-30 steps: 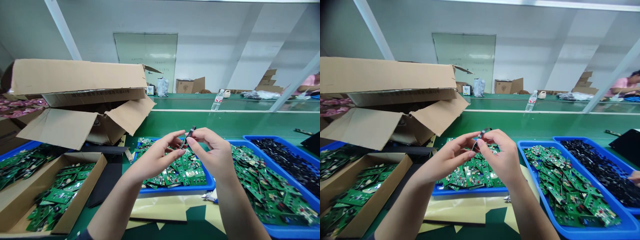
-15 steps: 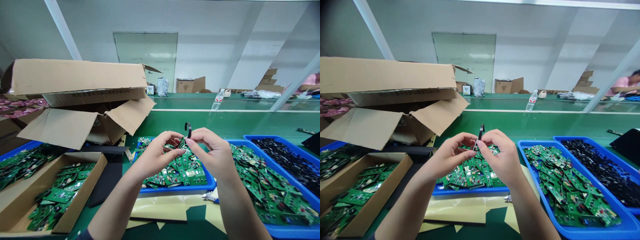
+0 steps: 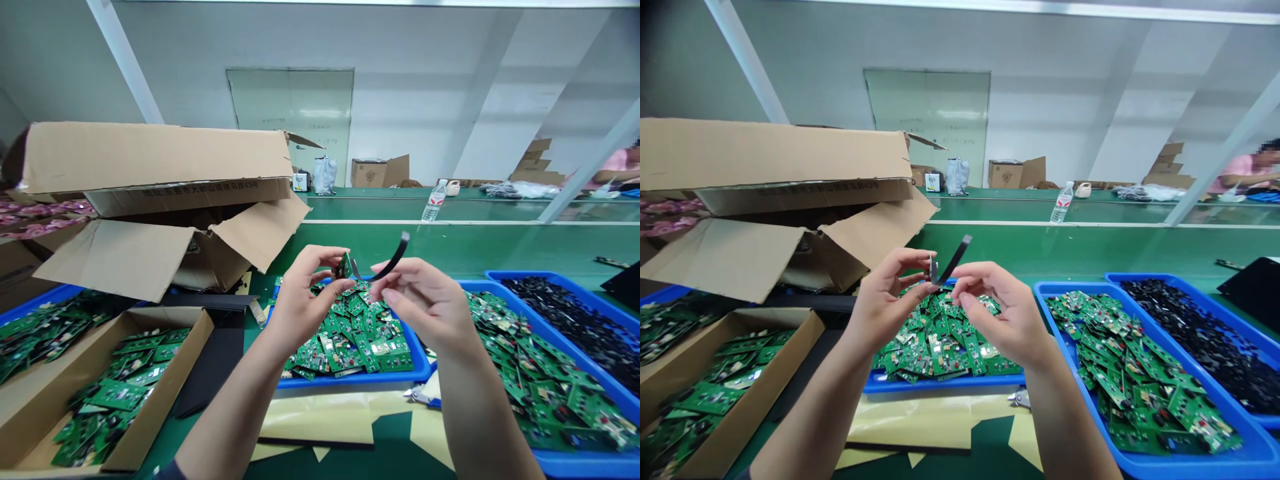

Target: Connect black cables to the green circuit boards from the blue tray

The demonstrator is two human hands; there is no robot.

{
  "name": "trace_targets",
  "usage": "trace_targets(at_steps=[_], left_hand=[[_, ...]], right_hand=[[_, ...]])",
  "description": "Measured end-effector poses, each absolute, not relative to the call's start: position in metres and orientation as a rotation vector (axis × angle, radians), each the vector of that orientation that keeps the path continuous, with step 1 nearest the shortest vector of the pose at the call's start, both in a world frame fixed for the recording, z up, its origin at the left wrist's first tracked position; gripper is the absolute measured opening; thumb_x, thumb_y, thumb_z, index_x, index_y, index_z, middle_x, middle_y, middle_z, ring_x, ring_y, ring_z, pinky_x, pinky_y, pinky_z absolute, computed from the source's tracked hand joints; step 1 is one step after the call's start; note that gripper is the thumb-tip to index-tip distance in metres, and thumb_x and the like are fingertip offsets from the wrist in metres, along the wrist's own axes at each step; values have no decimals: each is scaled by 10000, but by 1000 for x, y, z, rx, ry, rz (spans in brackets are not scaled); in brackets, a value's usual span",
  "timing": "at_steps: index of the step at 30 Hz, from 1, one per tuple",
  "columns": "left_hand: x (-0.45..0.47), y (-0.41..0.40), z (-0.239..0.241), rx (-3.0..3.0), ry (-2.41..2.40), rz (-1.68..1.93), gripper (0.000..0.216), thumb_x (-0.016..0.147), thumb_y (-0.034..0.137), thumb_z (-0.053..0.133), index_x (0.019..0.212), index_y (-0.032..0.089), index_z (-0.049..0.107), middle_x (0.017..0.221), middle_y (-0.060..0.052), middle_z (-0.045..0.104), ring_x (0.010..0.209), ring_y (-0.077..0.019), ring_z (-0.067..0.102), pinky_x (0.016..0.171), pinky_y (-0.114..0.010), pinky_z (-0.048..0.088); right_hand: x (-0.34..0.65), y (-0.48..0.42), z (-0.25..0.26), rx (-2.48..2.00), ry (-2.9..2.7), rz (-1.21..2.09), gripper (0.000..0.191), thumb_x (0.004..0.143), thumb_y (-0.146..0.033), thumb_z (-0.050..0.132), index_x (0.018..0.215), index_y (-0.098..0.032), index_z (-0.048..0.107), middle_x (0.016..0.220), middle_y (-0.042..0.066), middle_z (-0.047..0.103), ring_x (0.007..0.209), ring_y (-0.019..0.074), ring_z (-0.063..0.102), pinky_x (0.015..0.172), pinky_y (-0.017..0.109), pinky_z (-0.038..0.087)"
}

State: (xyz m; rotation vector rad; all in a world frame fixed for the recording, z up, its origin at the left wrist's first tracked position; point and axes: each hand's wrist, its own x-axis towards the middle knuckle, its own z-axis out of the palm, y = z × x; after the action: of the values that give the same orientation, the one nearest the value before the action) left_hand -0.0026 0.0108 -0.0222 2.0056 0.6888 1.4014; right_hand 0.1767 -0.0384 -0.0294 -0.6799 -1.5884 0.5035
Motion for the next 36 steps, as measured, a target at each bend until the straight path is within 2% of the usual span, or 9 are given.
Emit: trace_targets(at_steps=[3, 6, 9, 13, 17, 23, 30, 33, 36], left_hand=[[-4, 10, -22, 2132, 570, 1527, 243, 846, 218, 657, 1088, 222, 627, 1033, -53, 588, 944, -153, 596, 866, -300, 538], [-5, 7, -20, 2269, 508, 1598, 243, 863, 180, 638, 1100, 231, 624, 1007, -48, 574, 926, -151, 595, 837, -296, 542], [-4, 7, -20, 2361, 483, 1625, 276, 857, 147, 644, 1116, 237, 620, 1013, -54, 575, 963, -163, 599, 842, -299, 545], [-3, 7, -19, 2422, 466, 1652, 288, 849, 146, 658, 1117, 246, 630, 1019, -54, 588, 974, -165, 606, 842, -291, 549], [-3, 7, -20, 2377, 481, 1637, 281, 844, 175, 673, 1115, 244, 645, 963, -37, 589, 892, -142, 608, 785, -263, 554], [-3, 8, -22, 2342, 446, 1543, 319, 825, 192, 699, 1138, 237, 660, 936, -29, 601, 827, -122, 615, 731, -239, 567], [-6, 12, -21, 2349, 340, 1434, 361, 784, 196, 739, 1138, 244, 685, 855, -10, 594, 757, -107, 605, 693, -224, 559], [-8, 12, -20, 2315, 330, 1375, 354, 760, 211, 762, 1109, 239, 705, 810, -10, 596, 716, -106, 594, 632, -210, 552], [-10, 11, -19, 2205, 307, 1278, 349, 748, 236, 773, 1093, 237, 715, 816, -14, 601, 733, -113, 611, 665, -223, 587]], right_hand=[[180, -33, -30, -592, -1414, 720, 109, 876, -208, 557, 910, -207, 660, 702, -7, 662, 602, 116, 636, 562, 248, 542], [179, -31, -30, -643, -1422, 940, 250, 910, -387, 548, 830, -186, 674, 677, 14, 663, 579, 124, 631, 539, 257, 540], [175, -34, -29, -715, -1505, 1022, 326, 868, -477, 599, 771, -172, 662, 662, 23, 654, 587, 127, 621, 556, 259, 532], [168, -42, -25, -778, -1529, 974, 321, 848, -462, 629, 706, -174, 619, 622, 14, 628, 563, 119, 580, 529, 249, 500], [167, -43, -22, -789, -1557, 942, 309, 863, -427, 611, 685, -175, 620, 618, 14, 628, 563, 119, 584, 527, 245, 500], [168, -37, -25, -661, -1437, 1217, 299, 815, -397, 661, 638, -161, 614, 522, -12, 583, 451, 102, 551, 450, 225, 467], [171, -30, -28, -591, -1367, 1495, 240, 759, -307, 668, 585, -158, 597, 435, -50, 499, 345, 66, 438, 367, 191, 336], [171, -29, -28, -610, -1392, 1480, 238, 749, -299, 657, 572, -163, 576, 421, -55, 480, 339, 61, 411, 364, 189, 300], [170, -32, -25, -686, -1450, 1353, 254, 732, -289, 659, 549, -170, 530, 449, -46, 488, 379, 59, 405, 400, 193, 312]])
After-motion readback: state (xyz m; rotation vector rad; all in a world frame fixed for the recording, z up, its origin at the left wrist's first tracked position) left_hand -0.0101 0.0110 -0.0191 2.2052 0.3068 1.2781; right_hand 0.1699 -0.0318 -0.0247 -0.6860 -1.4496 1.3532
